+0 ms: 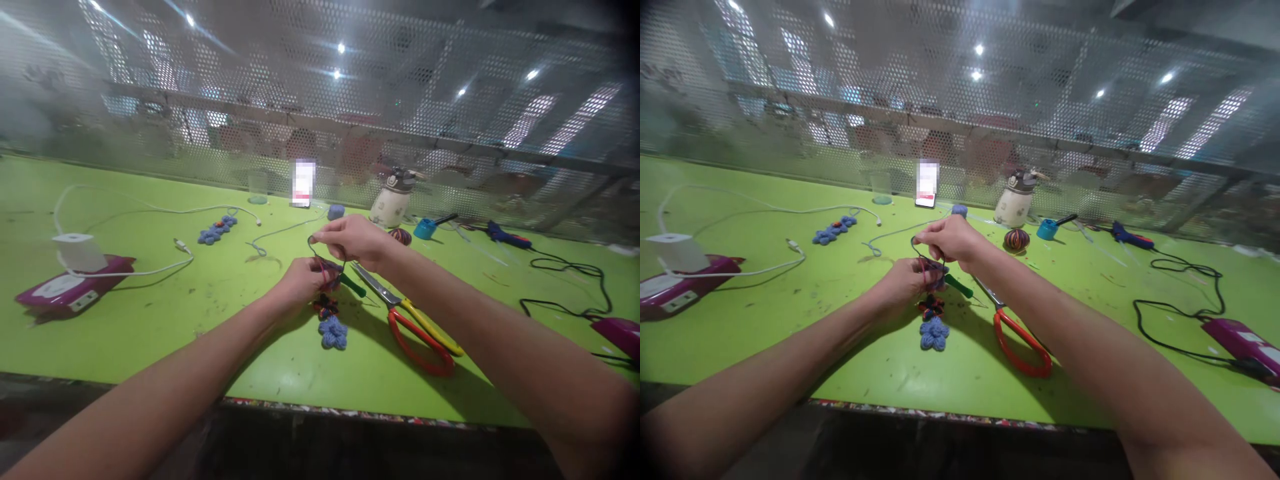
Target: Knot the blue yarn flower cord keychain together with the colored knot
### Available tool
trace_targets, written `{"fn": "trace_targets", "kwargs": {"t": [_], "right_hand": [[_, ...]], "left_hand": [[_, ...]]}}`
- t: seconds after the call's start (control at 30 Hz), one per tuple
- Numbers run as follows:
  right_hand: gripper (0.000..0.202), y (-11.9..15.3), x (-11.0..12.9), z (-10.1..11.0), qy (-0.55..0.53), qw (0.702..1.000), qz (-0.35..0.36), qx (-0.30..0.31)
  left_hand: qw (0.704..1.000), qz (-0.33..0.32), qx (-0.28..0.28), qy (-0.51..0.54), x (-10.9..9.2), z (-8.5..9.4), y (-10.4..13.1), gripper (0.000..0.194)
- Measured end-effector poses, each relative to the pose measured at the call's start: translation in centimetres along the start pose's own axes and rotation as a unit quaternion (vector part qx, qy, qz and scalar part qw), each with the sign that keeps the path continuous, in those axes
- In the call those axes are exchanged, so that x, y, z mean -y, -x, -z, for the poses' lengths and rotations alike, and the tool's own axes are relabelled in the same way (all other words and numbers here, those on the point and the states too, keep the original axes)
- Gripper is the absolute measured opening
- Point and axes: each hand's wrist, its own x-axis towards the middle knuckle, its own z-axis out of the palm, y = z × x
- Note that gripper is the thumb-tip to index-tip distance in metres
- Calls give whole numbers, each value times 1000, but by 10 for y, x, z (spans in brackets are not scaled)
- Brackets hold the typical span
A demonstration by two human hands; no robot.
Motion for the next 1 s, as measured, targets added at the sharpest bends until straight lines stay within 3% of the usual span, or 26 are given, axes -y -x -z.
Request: {"fn": "trace_targets", "kwargs": {"t": [0.1,0.17,0.33,0.43,0.53,0.6,0.7,0.77,0.8,0.93,1.0], "right_hand": [[13,12,16,-4,53,994,44,88],[15,24,25,-2,79,989,63,109],[19,43,19,27,155,983,97,27],[22,53,5,51,190,977,88,-33],[28,68,-5,71,181,979,73,-52],[29,79,-8,79,178,981,76,-10],[27,88,-10,83,202,963,92,150],[28,86,-12,81,209,949,111,206],[30,81,-14,78,208,953,122,183],[31,52,-25,59,193,972,123,-59],[25,38,-34,48,201,969,119,-84]], "left_hand": [[999,-35,24,19,-1,1,0,11],[998,-39,34,46,-3,2,1,11],[995,26,6,93,-8,2,1,7],[994,31,6,105,-7,3,-1,7],[993,25,9,117,-6,4,-3,9],[992,26,9,127,-7,4,-3,11],[991,36,1,128,-11,3,-2,12],[991,42,-2,124,-13,2,0,12],[992,44,-1,122,-14,2,0,11],[991,46,3,122,-14,2,1,9],[991,40,6,124,-13,4,0,9]]}}
